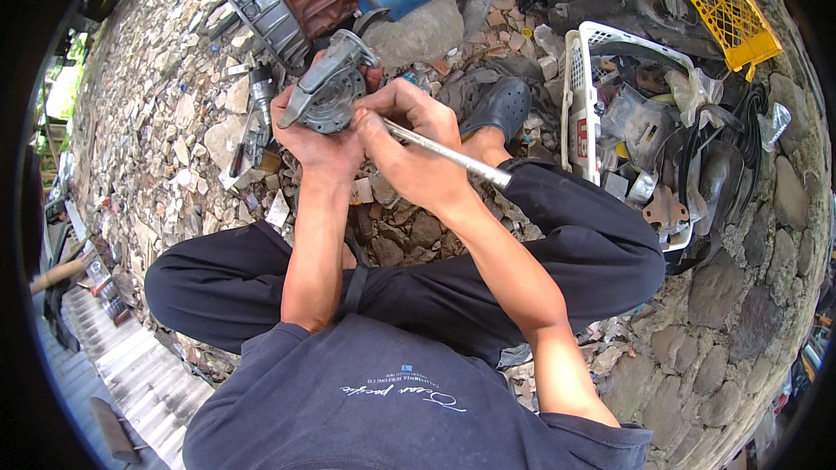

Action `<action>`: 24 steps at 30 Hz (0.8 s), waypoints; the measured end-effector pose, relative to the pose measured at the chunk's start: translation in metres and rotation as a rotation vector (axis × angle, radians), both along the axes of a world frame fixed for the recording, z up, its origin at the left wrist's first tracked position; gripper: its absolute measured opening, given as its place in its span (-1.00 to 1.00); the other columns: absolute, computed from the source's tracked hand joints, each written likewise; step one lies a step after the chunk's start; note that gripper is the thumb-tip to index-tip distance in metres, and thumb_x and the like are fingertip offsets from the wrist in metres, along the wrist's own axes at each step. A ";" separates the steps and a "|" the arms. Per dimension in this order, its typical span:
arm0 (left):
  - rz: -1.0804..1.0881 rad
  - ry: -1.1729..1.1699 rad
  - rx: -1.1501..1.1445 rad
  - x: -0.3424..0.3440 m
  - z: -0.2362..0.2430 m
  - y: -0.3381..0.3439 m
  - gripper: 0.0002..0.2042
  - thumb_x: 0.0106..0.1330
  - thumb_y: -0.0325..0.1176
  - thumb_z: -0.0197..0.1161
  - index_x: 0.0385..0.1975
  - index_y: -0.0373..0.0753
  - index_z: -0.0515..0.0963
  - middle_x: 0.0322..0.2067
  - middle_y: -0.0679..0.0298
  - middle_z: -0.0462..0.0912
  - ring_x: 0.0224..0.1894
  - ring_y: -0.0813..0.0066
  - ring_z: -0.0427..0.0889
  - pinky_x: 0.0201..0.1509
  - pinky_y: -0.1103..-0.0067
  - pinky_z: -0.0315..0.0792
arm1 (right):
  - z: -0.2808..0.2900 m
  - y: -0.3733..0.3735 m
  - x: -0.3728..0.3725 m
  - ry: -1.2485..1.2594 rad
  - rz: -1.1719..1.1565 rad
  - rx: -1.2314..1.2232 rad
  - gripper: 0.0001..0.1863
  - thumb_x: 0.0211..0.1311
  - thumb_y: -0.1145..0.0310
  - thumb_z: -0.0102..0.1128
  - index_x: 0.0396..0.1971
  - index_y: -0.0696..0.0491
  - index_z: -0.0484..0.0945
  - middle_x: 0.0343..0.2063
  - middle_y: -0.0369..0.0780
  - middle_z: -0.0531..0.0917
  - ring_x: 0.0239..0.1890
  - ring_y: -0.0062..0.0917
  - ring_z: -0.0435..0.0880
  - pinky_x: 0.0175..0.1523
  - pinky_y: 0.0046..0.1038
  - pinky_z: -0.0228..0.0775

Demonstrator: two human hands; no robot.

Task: The person sits on the ground and uses a wrench to tighten bolts on a metal mechanical component. They then apply a liquid from a bottle to the part and continue to adjust and inspect it with the wrench.

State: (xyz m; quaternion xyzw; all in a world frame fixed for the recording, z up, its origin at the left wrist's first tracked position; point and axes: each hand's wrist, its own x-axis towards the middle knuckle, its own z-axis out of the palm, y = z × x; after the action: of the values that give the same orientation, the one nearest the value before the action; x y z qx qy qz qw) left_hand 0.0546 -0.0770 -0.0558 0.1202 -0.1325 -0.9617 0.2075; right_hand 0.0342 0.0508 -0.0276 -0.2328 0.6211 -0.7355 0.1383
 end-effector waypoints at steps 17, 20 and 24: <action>-0.084 0.097 -0.025 0.005 0.005 0.000 -0.29 0.16 0.06 -0.07 0.19 -0.40 0.35 0.12 -0.17 0.45 0.12 -0.06 0.50 0.26 0.21 0.38 | 0.006 -0.005 0.011 0.105 -0.163 0.016 -0.87 0.24 0.54 0.22 -0.26 0.27 0.60 -0.50 -0.33 0.62 -0.47 -0.83 0.47 -0.41 -0.71 0.30; -0.093 0.155 0.024 0.009 0.006 -0.003 -0.33 0.18 0.05 -0.09 0.15 -0.38 0.39 0.08 -0.11 0.51 0.04 -0.06 0.55 0.19 0.20 0.43 | 0.014 -0.003 0.005 0.054 -0.116 0.011 -0.88 0.25 0.55 0.21 -0.26 0.28 0.59 -0.49 -0.33 0.63 -0.47 -0.82 0.48 -0.41 -0.71 0.30; 0.014 0.080 -0.052 0.005 0.003 -0.001 -0.43 0.18 0.03 -0.09 0.00 -0.31 0.49 -0.14 -0.05 0.64 -0.19 -0.07 0.65 -0.18 0.18 0.60 | 0.004 -0.007 0.016 0.211 -0.203 0.094 -0.88 0.19 0.54 0.24 -0.31 0.28 0.59 -0.51 -0.26 0.65 -0.48 -0.79 0.53 -0.39 -0.67 0.36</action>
State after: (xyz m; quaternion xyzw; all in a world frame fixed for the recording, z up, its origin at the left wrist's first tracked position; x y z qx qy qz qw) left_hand 0.0594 -0.0783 -0.0525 0.0772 -0.1481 -0.9606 0.2223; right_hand 0.0505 0.0438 -0.0240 -0.2383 0.6861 -0.6873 0.0078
